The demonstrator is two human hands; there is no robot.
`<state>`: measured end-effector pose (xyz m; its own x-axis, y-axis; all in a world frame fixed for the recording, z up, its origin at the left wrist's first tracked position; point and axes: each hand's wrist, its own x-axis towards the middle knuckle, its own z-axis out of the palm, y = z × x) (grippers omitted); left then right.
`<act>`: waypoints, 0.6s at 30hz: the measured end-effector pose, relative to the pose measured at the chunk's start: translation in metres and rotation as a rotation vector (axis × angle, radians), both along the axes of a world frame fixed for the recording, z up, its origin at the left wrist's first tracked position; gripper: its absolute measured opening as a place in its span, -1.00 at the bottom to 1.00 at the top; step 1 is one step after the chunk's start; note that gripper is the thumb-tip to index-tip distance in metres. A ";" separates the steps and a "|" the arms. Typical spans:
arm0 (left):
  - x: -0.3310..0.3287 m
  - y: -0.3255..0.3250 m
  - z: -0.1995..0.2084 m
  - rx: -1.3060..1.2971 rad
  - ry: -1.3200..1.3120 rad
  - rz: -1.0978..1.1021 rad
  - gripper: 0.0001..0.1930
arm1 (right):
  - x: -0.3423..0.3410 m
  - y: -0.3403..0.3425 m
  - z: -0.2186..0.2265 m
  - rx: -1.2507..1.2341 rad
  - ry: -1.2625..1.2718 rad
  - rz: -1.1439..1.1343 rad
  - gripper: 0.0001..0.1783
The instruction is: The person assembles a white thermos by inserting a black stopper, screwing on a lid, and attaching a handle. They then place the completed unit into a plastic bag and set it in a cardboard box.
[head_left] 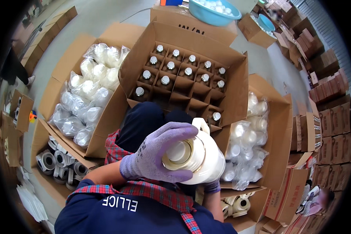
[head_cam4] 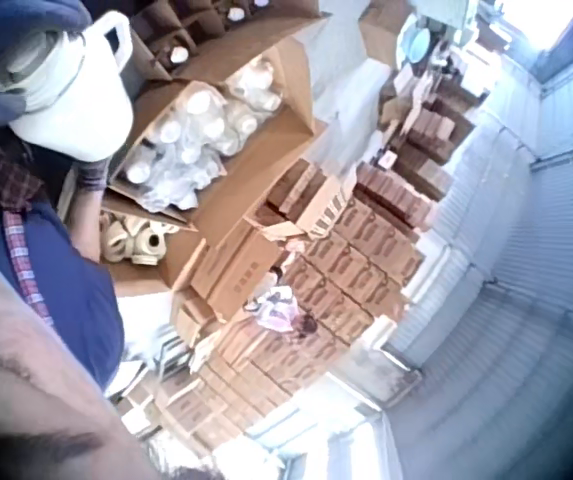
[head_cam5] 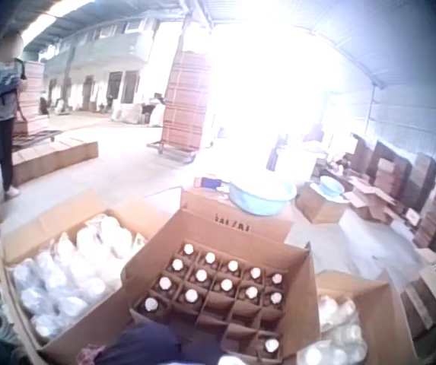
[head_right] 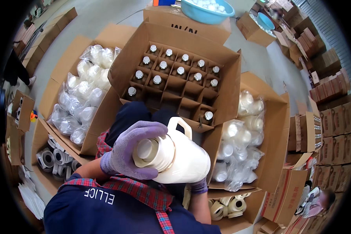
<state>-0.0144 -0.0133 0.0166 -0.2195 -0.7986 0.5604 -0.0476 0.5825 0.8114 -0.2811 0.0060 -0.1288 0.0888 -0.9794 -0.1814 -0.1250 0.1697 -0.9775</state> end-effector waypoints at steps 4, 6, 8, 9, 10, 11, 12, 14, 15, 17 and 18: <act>0.006 0.004 0.027 -0.052 -0.051 0.019 -0.28 | 0.005 0.009 -0.004 0.014 -0.023 -0.005 -0.70; 0.008 0.006 0.038 -0.100 -0.101 -0.020 -0.28 | 0.007 0.011 -0.005 0.008 -0.017 -0.011 -0.70; 0.009 0.011 0.047 -0.131 -0.085 -0.047 -0.32 | 0.010 0.008 -0.006 -0.001 -0.020 -0.007 -0.70; 0.008 0.015 0.050 -0.145 -0.069 -0.074 -0.34 | 0.008 0.013 -0.006 0.004 -0.015 -0.017 -0.70; 0.008 0.020 0.051 -0.149 -0.059 -0.099 -0.36 | 0.010 0.022 -0.005 0.015 -0.020 -0.020 -0.70; 0.006 0.022 0.051 -0.192 -0.040 -0.104 -0.41 | 0.009 0.022 -0.003 0.014 -0.017 -0.024 -0.70; 0.005 0.023 0.051 -0.230 -0.026 -0.106 -0.45 | 0.008 0.019 -0.001 0.001 -0.017 -0.027 -0.70; 0.000 0.025 0.047 -0.276 -0.013 -0.160 -0.50 | 0.002 0.022 0.004 0.000 -0.002 -0.047 -0.70; -0.009 0.026 0.037 -0.307 0.036 -0.165 -0.55 | -0.001 0.018 0.008 -0.009 0.003 -0.056 -0.70; -0.020 0.018 -0.002 -0.175 0.023 -0.326 -0.32 | -0.021 0.024 0.022 -0.017 0.011 -0.110 -0.70; -0.019 0.013 -0.023 -0.080 0.008 -0.368 -0.20 | -0.027 0.021 0.025 -0.020 -0.006 -0.107 -0.70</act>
